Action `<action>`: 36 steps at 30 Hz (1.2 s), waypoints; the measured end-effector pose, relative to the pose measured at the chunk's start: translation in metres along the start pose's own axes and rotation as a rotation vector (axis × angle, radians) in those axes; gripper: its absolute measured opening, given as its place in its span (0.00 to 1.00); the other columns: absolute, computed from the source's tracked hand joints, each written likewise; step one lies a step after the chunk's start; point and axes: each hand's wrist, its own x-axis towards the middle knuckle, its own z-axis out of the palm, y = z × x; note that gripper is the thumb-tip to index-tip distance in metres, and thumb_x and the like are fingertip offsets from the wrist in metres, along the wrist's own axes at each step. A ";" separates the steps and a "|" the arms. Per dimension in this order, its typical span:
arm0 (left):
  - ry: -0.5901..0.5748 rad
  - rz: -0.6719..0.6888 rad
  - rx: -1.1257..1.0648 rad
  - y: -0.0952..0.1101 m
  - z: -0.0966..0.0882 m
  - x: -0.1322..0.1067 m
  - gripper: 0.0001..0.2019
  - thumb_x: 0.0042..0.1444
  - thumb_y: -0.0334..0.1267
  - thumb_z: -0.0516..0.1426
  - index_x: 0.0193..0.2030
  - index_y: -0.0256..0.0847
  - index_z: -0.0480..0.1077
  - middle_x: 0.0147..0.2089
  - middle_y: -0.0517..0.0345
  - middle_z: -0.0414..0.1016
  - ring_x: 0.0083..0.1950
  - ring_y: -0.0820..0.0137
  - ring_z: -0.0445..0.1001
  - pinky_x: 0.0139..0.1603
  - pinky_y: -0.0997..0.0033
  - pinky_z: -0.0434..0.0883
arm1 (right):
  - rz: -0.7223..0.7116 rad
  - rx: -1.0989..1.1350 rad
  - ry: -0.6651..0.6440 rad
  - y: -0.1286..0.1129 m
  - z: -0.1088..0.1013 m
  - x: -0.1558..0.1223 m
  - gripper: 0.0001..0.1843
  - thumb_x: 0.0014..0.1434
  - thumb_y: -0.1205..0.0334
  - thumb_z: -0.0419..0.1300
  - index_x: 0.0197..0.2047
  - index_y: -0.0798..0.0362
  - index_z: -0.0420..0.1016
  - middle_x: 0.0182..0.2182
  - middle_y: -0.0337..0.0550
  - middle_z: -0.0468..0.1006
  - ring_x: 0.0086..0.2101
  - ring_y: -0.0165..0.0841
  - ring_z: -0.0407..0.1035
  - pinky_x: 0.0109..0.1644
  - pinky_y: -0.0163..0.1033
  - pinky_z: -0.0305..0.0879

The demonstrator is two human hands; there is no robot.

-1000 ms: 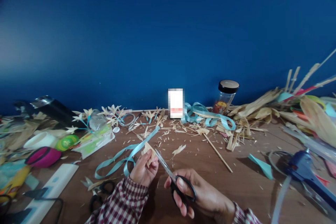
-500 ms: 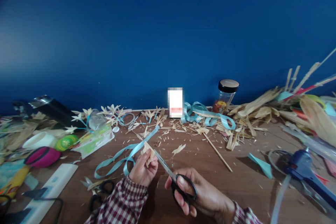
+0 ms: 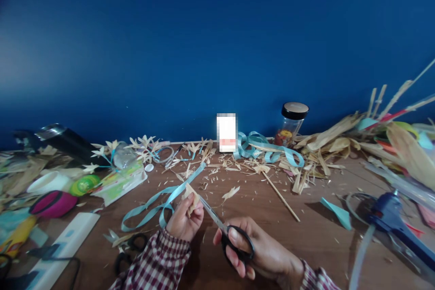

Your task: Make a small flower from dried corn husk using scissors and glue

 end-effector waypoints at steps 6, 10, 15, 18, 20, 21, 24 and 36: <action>0.002 0.012 -0.003 -0.001 -0.004 0.001 0.16 0.29 0.30 0.69 0.23 0.36 0.67 0.21 0.67 0.66 0.21 0.82 0.65 0.18 0.85 0.64 | 0.009 -0.013 -0.001 0.001 -0.002 -0.001 0.24 0.57 0.48 0.55 0.43 0.63 0.70 0.18 0.36 0.68 0.13 0.17 0.58 0.12 0.19 0.54; -0.002 0.034 0.010 -0.001 -0.004 0.002 0.16 0.31 0.30 0.69 0.23 0.37 0.65 0.20 0.68 0.65 0.21 0.82 0.64 0.18 0.85 0.64 | 0.032 -0.052 -0.010 -0.001 -0.003 -0.002 0.24 0.57 0.48 0.54 0.44 0.63 0.69 0.19 0.37 0.68 0.13 0.17 0.59 0.13 0.19 0.55; 0.011 0.057 0.045 0.000 -0.002 0.002 0.15 0.33 0.30 0.68 0.24 0.37 0.65 0.21 0.68 0.65 0.21 0.82 0.64 0.18 0.85 0.63 | 0.059 -0.097 0.017 -0.003 -0.002 -0.003 0.24 0.57 0.47 0.55 0.43 0.62 0.70 0.19 0.36 0.68 0.13 0.17 0.60 0.14 0.20 0.57; -0.004 0.074 0.058 0.001 0.000 0.001 0.15 0.33 0.29 0.68 0.24 0.37 0.65 0.21 0.68 0.65 0.21 0.82 0.64 0.18 0.84 0.63 | 0.029 -0.090 0.022 -0.001 -0.003 -0.002 0.24 0.57 0.47 0.55 0.42 0.62 0.70 0.18 0.36 0.68 0.13 0.17 0.59 0.14 0.20 0.56; -0.010 0.082 0.064 0.002 0.001 0.000 0.16 0.32 0.30 0.68 0.25 0.38 0.65 0.21 0.68 0.65 0.20 0.82 0.64 0.17 0.84 0.62 | 0.008 -0.077 0.019 0.001 -0.004 -0.002 0.24 0.56 0.47 0.55 0.42 0.62 0.70 0.18 0.36 0.68 0.12 0.17 0.58 0.13 0.20 0.54; -0.012 0.085 0.066 0.002 0.002 0.000 0.16 0.31 0.30 0.68 0.25 0.38 0.65 0.21 0.68 0.65 0.20 0.82 0.63 0.17 0.84 0.62 | -0.004 -0.069 0.019 0.001 -0.004 -0.001 0.24 0.56 0.46 0.55 0.41 0.63 0.71 0.18 0.36 0.68 0.12 0.17 0.57 0.13 0.20 0.53; -0.022 0.087 0.079 0.003 0.003 -0.001 0.17 0.30 0.31 0.69 0.25 0.38 0.65 0.21 0.68 0.65 0.20 0.82 0.63 0.17 0.84 0.62 | -0.037 -0.036 0.026 0.001 -0.002 -0.002 0.25 0.54 0.45 0.56 0.39 0.63 0.72 0.17 0.36 0.68 0.12 0.16 0.56 0.13 0.20 0.51; -0.040 0.085 0.131 0.003 0.001 0.001 0.17 0.31 0.32 0.69 0.26 0.37 0.66 0.22 0.67 0.66 0.20 0.82 0.63 0.17 0.84 0.62 | -0.021 -0.113 0.013 -0.002 -0.005 -0.004 0.23 0.55 0.47 0.57 0.38 0.63 0.71 0.16 0.36 0.68 0.11 0.17 0.56 0.13 0.21 0.51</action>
